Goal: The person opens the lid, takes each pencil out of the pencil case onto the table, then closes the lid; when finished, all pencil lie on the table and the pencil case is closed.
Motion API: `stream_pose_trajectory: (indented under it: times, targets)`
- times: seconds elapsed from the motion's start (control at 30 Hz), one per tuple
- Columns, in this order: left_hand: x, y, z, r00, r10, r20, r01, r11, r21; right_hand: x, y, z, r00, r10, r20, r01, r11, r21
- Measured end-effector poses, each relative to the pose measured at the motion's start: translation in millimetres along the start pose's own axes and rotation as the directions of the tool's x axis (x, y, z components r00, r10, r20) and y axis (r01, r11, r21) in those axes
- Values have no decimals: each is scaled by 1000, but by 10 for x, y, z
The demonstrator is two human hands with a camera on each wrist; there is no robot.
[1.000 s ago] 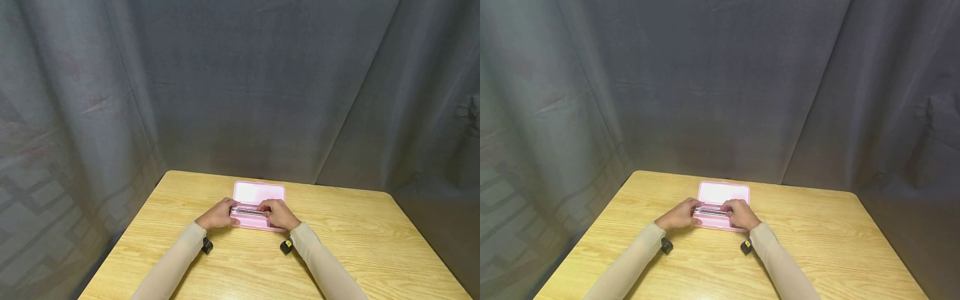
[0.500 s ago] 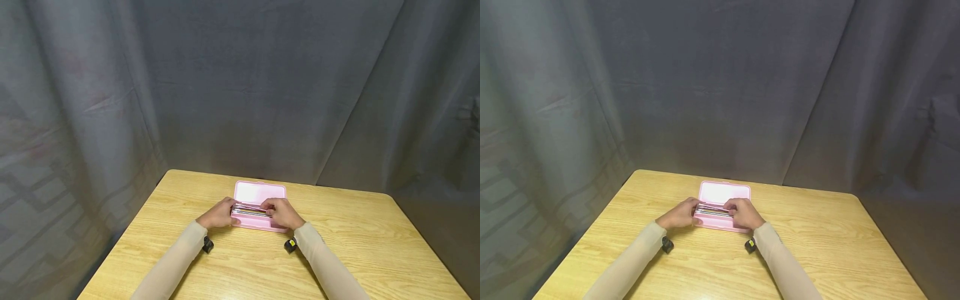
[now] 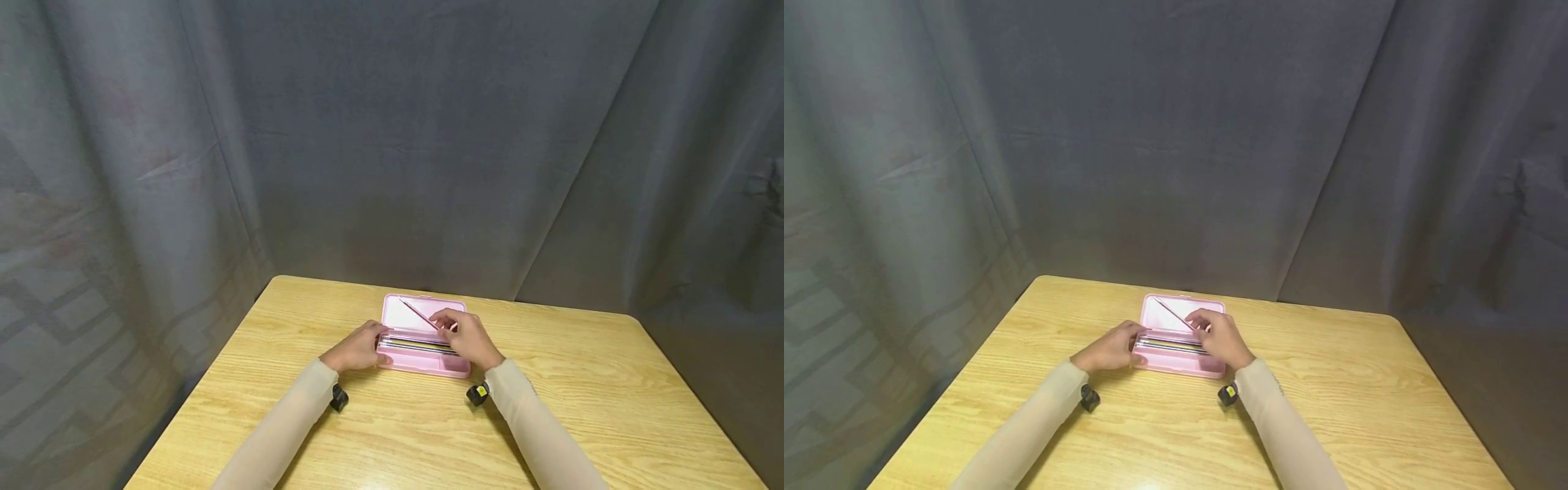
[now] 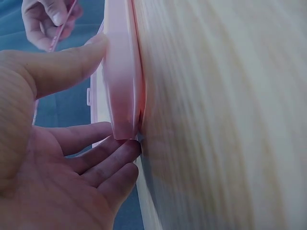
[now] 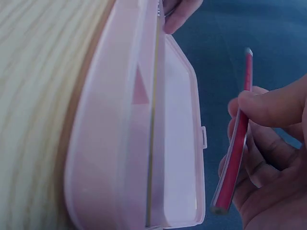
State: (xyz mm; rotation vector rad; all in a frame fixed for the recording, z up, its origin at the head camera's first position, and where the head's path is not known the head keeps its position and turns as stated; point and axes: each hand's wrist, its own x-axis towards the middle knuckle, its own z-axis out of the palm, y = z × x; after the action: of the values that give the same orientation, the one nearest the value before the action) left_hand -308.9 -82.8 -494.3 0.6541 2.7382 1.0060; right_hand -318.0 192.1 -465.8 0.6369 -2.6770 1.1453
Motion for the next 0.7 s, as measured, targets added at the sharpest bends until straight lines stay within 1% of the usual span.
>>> stream_pose_trajectory:
  times: [0.23,0.5,0.7]
  targets:
    - [12,-13,10,1000,8,-7,-8,1000,11,-1,70,-52,993,-5,-116,8,1000,30]
    - [13,-40,2,1000,-10,12,10,1000,-10,-47,121,-170,983,61,-170,-54,998,44]
    - [9,-45,8,1000,-17,10,17,1000,-20,-82,203,-247,977,67,-200,-60,997,43]
